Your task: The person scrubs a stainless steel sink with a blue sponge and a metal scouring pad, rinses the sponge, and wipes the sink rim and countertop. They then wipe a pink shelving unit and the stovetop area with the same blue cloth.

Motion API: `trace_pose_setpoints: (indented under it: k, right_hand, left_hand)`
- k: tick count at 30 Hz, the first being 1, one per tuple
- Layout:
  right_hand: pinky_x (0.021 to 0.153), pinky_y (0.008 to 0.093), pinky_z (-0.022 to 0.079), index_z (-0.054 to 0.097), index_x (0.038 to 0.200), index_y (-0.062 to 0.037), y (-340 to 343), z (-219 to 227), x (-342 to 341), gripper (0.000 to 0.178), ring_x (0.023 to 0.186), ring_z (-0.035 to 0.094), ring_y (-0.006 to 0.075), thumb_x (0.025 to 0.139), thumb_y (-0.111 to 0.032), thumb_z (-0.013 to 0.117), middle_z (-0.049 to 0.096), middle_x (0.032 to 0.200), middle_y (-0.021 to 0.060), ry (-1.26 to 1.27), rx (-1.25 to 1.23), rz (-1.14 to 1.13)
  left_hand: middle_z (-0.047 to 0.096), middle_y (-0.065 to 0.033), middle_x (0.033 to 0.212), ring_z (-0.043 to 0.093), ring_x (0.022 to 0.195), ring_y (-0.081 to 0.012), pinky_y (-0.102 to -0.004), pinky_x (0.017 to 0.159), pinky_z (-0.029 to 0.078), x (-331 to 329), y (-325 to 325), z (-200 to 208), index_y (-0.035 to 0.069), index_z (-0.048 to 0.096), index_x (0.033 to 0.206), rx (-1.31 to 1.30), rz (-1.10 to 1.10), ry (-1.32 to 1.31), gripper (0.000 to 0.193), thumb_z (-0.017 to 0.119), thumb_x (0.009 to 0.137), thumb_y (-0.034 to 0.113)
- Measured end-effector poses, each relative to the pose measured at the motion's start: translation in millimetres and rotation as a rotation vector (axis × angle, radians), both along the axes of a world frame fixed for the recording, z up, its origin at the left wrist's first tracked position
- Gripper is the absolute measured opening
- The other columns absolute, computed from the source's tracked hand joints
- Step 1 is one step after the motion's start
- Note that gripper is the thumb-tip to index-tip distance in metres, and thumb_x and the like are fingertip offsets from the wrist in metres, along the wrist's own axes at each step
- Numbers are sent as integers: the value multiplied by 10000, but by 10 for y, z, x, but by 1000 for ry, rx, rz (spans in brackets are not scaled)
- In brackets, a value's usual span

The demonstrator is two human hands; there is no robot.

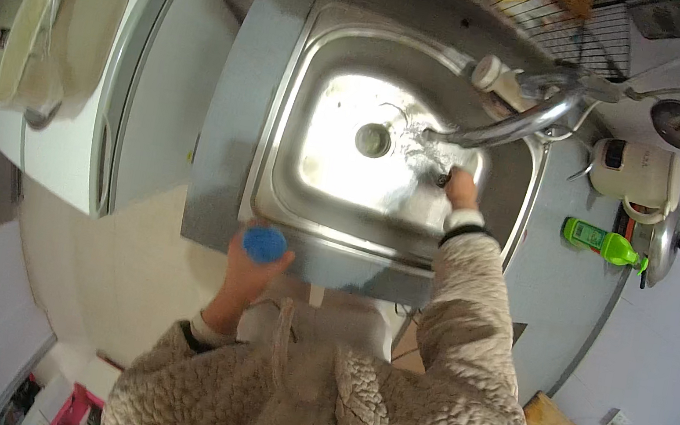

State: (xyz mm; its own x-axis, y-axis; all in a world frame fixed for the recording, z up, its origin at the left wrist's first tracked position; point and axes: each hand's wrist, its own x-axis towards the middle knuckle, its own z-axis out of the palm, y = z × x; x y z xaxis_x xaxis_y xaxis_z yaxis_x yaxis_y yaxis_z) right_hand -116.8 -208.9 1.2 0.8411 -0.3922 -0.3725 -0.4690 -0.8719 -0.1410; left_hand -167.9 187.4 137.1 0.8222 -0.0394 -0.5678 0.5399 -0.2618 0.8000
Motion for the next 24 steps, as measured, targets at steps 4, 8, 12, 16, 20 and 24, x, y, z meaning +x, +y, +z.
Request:
trace_pose_setpoints:
  k: [4,8,12,16,20,24]
  right_hand:
    - [626,376,492,568,881,-1,-123,34,-10,188,782,628,271,695,18,586,616,803,189,-140,237,-114]
    - [555,291,537,530,852,-17,-418,397,147,201,719,609,181,693,103,560,592,832,69,-348,1159,-132]
    - [693,387,490,566,978,-2,-215,354,-56,216,863,584,296,796,-11,451,569,1001,188,-127,764,-336]
    - [744,400,484,577,967,7,-247,198,-188,224,911,593,299,769,26,474,591,976,206,94,-11,79]
    - [501,277,514,469,790,-5,-611,337,-74,128,694,638,207,741,102,519,614,848,105,-405,1204,-106]
    - [683,345,509,497,823,-21,-434,721,-105,182,829,621,252,685,62,582,609,818,127,185,-26,165]
  left_hand:
    - [552,-71,829,532,733,-161,-316,657,451,-63,-84,70,17,493,999,51,-112,-112,493,755,612,176]
    - [554,-71,832,533,744,-165,-317,659,448,-38,-176,-23,24,497,988,9,-107,-90,476,753,618,181]
    - [554,-73,830,535,742,-163,-312,656,447,-92,-232,5,24,496,972,-7,-132,-144,456,747,627,186]
    - [554,-61,807,538,735,-159,-308,651,450,-32,-316,117,33,498,960,-4,-149,-213,431,741,637,182]
    - [556,-39,759,540,691,-147,-294,637,451,51,-433,179,38,506,926,-42,-127,-158,396,744,637,168]
    - [551,-33,748,531,680,-129,-282,632,448,9,-448,282,44,502,895,-49,-171,-258,380,747,633,171]
